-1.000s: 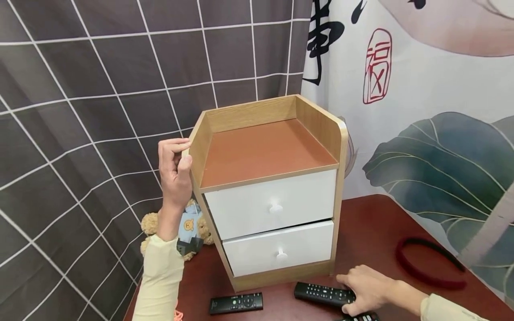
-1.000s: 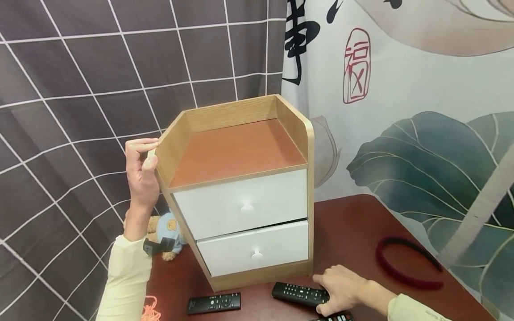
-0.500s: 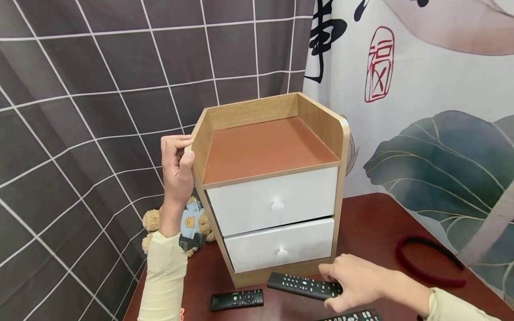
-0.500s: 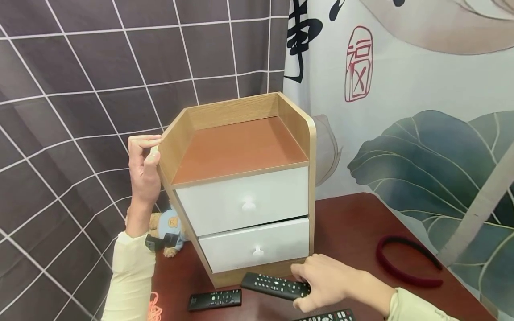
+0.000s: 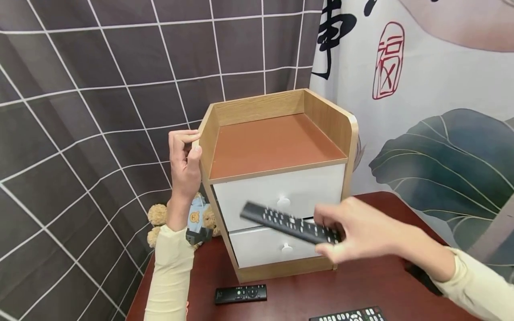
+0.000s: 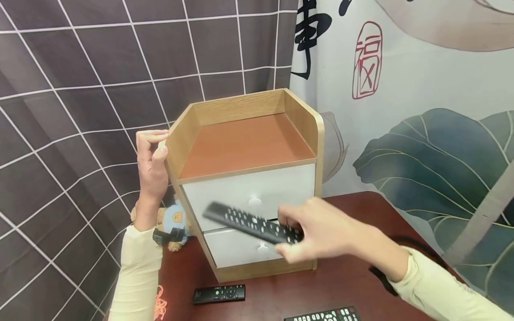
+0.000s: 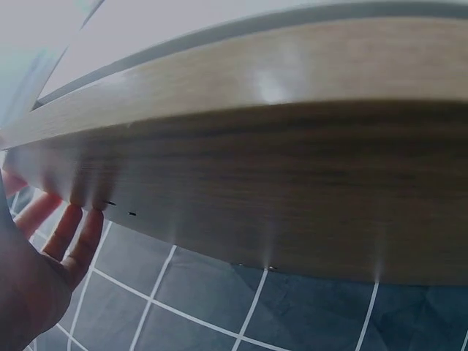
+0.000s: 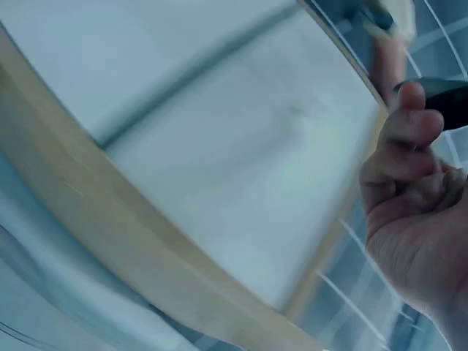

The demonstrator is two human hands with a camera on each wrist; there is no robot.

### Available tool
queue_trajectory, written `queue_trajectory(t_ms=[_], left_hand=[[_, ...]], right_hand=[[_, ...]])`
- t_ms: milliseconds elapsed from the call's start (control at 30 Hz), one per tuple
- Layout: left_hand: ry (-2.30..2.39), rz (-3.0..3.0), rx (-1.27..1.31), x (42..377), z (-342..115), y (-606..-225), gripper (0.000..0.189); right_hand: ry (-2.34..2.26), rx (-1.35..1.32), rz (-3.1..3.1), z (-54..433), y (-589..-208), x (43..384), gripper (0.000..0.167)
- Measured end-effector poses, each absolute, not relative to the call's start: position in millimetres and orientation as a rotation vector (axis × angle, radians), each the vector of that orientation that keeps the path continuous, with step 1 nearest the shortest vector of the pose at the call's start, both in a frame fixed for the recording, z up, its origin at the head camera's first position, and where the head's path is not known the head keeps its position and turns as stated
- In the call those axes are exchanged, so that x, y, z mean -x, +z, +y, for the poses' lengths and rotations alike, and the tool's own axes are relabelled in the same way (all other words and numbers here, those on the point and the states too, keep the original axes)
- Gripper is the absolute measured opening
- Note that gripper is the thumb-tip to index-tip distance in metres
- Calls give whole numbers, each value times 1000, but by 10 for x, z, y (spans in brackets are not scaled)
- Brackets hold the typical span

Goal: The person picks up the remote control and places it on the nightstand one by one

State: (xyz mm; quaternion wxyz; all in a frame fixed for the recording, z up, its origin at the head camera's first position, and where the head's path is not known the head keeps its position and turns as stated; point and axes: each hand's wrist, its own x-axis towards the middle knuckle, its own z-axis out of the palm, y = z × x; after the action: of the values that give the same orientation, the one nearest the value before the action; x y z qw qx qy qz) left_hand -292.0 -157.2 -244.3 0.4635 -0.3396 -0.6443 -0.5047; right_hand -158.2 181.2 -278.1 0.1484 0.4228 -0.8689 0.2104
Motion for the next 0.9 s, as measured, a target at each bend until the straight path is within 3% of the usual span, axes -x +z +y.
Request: queue_trajectory(t_ms=[333,667,900], left_hand=[[-1245,-1614,827,2914,-1588,-2430,38],[-1246,-1600,828,2944,-1545,-2439,35],[-1234,-1600,823,2929,-1605,-2445,35]], right_hand=[[432,-453,-2681,1148,-1921,1934,32],[133,-320,-2869,488,-1638,2522,42],[155,-325,-2852,129,-1584,2679,47]])
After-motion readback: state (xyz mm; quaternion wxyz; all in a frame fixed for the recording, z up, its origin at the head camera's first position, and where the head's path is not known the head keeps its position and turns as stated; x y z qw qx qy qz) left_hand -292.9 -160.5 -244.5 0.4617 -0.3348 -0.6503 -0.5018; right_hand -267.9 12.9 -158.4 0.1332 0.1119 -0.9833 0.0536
